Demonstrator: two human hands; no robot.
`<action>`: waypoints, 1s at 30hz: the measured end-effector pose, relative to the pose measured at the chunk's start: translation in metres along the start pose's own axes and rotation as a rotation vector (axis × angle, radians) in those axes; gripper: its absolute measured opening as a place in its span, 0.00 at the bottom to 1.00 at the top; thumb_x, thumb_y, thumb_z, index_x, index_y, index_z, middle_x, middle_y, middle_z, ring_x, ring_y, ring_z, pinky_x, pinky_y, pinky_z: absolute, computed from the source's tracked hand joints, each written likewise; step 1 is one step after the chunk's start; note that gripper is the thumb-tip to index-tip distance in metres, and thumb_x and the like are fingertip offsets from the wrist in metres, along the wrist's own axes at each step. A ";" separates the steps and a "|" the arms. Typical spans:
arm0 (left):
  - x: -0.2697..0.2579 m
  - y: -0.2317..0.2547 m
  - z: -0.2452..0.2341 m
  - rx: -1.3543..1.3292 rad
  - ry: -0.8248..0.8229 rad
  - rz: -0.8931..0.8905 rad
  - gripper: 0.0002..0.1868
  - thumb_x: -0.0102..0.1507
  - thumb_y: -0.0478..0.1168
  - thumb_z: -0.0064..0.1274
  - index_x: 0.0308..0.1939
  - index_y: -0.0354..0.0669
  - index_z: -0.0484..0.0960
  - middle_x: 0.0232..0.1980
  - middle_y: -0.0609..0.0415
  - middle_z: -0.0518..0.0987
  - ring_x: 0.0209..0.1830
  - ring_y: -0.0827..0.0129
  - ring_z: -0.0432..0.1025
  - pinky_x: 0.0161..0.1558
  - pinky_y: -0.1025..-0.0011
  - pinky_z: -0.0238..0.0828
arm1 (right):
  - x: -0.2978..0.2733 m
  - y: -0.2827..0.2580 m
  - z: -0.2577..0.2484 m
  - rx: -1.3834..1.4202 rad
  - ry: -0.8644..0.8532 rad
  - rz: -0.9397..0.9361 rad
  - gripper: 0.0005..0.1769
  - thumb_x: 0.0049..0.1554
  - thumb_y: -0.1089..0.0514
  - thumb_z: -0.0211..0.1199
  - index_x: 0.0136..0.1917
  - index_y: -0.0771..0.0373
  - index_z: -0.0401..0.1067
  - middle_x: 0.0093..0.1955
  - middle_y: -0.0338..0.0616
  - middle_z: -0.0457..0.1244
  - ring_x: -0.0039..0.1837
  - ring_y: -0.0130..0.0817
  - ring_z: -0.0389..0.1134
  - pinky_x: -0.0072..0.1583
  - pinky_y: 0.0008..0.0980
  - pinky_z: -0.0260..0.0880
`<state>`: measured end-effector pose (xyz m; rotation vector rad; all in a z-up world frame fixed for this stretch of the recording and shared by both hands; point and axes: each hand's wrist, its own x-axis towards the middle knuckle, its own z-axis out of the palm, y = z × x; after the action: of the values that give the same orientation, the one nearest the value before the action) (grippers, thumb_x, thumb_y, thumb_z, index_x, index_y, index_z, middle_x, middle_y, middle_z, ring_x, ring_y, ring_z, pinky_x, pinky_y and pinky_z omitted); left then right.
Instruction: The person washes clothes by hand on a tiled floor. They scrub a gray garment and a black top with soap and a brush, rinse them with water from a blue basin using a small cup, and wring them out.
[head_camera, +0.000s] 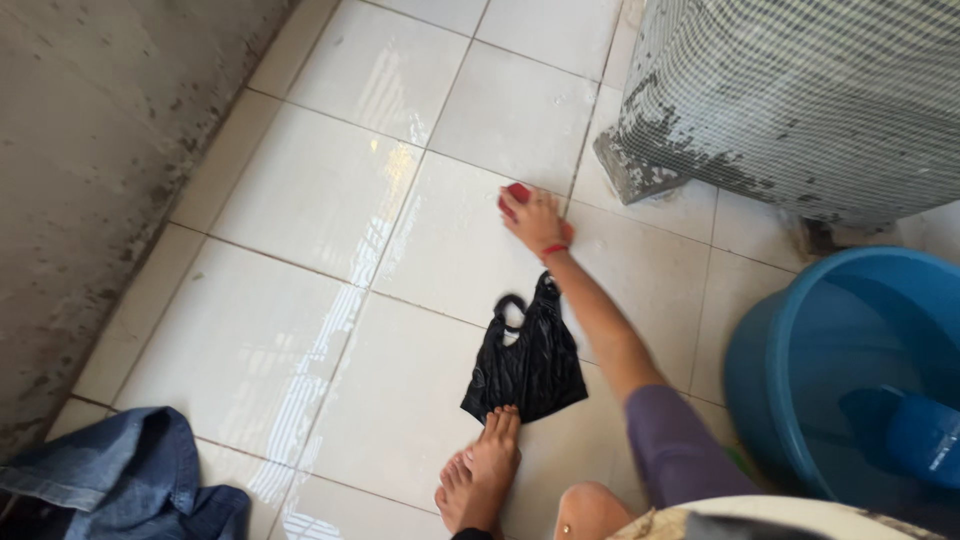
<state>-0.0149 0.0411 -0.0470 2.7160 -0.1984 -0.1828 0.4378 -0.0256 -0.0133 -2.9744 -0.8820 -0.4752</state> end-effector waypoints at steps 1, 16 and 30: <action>-0.004 0.003 0.000 -0.026 -0.065 -0.020 0.22 0.60 0.33 0.48 0.60 0.36 0.75 0.60 0.45 0.77 0.62 0.55 0.71 0.63 0.66 0.67 | -0.012 0.015 -0.012 0.079 0.100 -0.049 0.33 0.57 0.40 0.63 0.74 0.40 0.66 0.57 0.58 0.61 0.57 0.55 0.62 0.58 0.53 0.62; 0.105 -0.020 -0.039 -0.346 0.403 -0.101 0.34 0.65 0.48 0.49 0.72 0.34 0.63 0.78 0.42 0.60 0.80 0.48 0.46 0.75 0.47 0.32 | -0.262 -0.026 -0.081 0.653 -0.101 0.107 0.41 0.61 0.43 0.59 0.76 0.74 0.58 0.79 0.72 0.47 0.81 0.68 0.43 0.78 0.61 0.38; 0.159 0.030 -0.071 -2.093 0.575 -0.493 0.13 0.71 0.44 0.44 0.47 0.40 0.81 0.50 0.55 0.78 0.50 0.71 0.72 0.53 0.73 0.70 | -0.247 -0.126 -0.060 1.675 0.240 0.702 0.34 0.76 0.49 0.50 0.32 0.68 0.74 0.35 0.43 0.68 0.41 0.28 0.65 0.49 0.28 0.66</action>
<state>0.1486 0.0154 0.0138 0.5908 0.5447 0.1980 0.1568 -0.0566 -0.0377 -1.4036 0.0155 0.0296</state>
